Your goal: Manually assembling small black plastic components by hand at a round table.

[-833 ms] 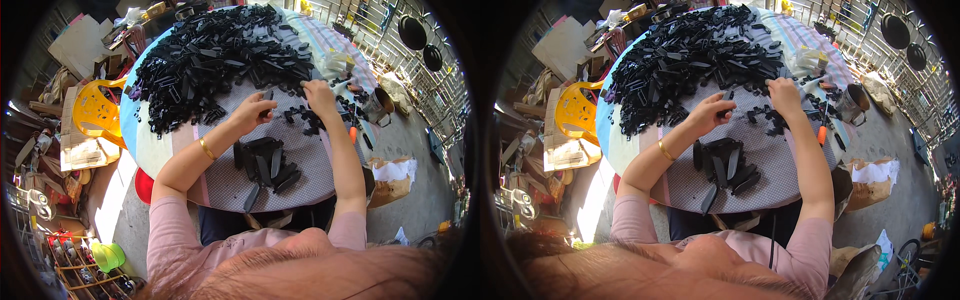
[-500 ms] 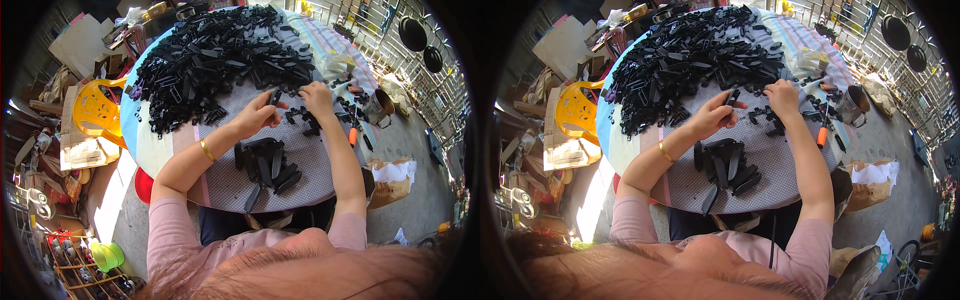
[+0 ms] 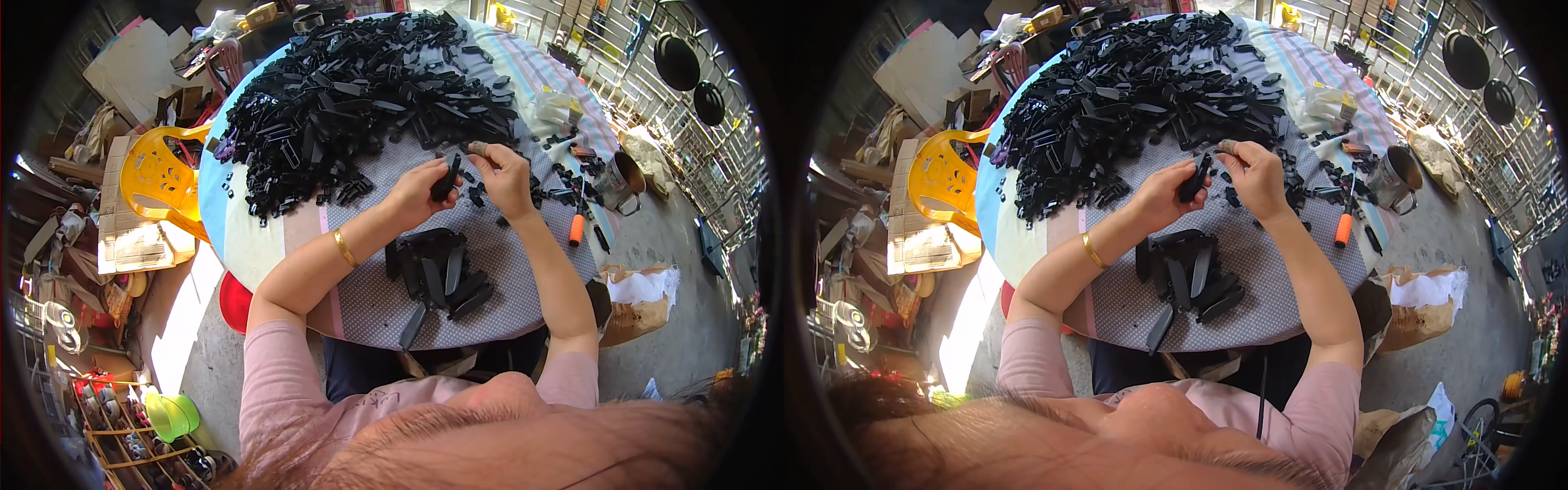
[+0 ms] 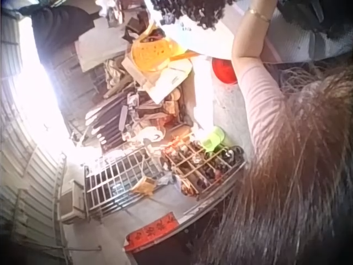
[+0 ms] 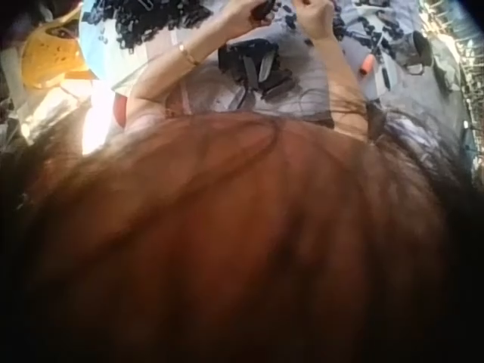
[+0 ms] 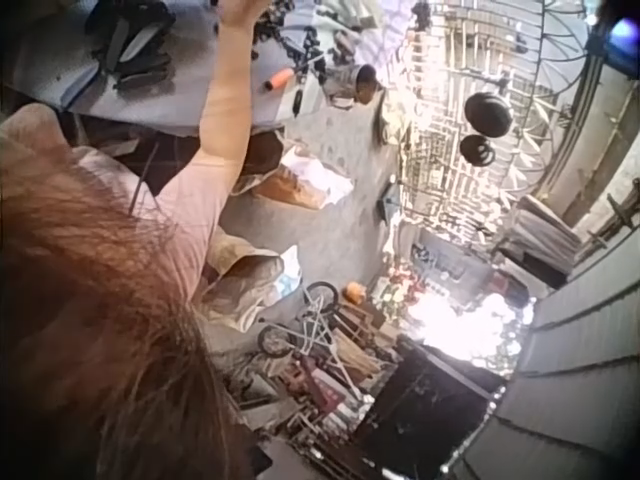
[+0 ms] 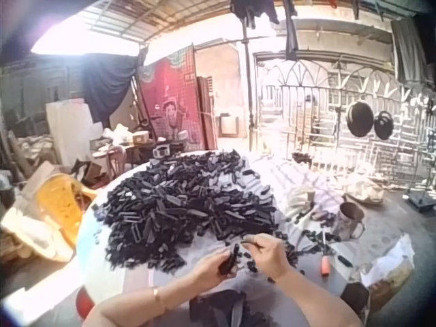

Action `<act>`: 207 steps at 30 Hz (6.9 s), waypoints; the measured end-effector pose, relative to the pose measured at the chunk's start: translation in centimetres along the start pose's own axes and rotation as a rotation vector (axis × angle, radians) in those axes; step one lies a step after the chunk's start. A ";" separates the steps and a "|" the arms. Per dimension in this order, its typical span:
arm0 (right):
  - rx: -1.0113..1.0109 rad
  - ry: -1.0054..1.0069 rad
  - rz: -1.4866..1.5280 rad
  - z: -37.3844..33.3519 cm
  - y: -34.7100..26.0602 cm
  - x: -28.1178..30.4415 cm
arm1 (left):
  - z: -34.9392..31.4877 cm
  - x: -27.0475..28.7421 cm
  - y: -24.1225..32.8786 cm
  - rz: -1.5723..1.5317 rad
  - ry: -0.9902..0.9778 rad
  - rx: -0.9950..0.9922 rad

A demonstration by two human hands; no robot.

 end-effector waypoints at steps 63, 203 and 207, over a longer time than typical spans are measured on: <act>-0.437 -0.661 0.482 -0.2 0.1 1.2 | -1.6 -3.1 2.5 0.993 -0.225 -0.013; 0.132 -0.413 -0.626 -0.9 1.2 0.8 | 0.4 1.4 0.8 0.204 0.087 -0.051; 0.232 -0.502 -0.595 -1.7 1.2 -1.6 | 0.5 1.4 0.7 0.212 0.091 -0.023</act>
Point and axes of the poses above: each hand's wrist, its own z-axis towards the middle knuckle, its own x-axis out of the back of the hand, y = z × x, the point moved 4 cm from there along z, towards the middle knuckle, and after that the axes turned 2 degrees about x, right-handed, at the moved point
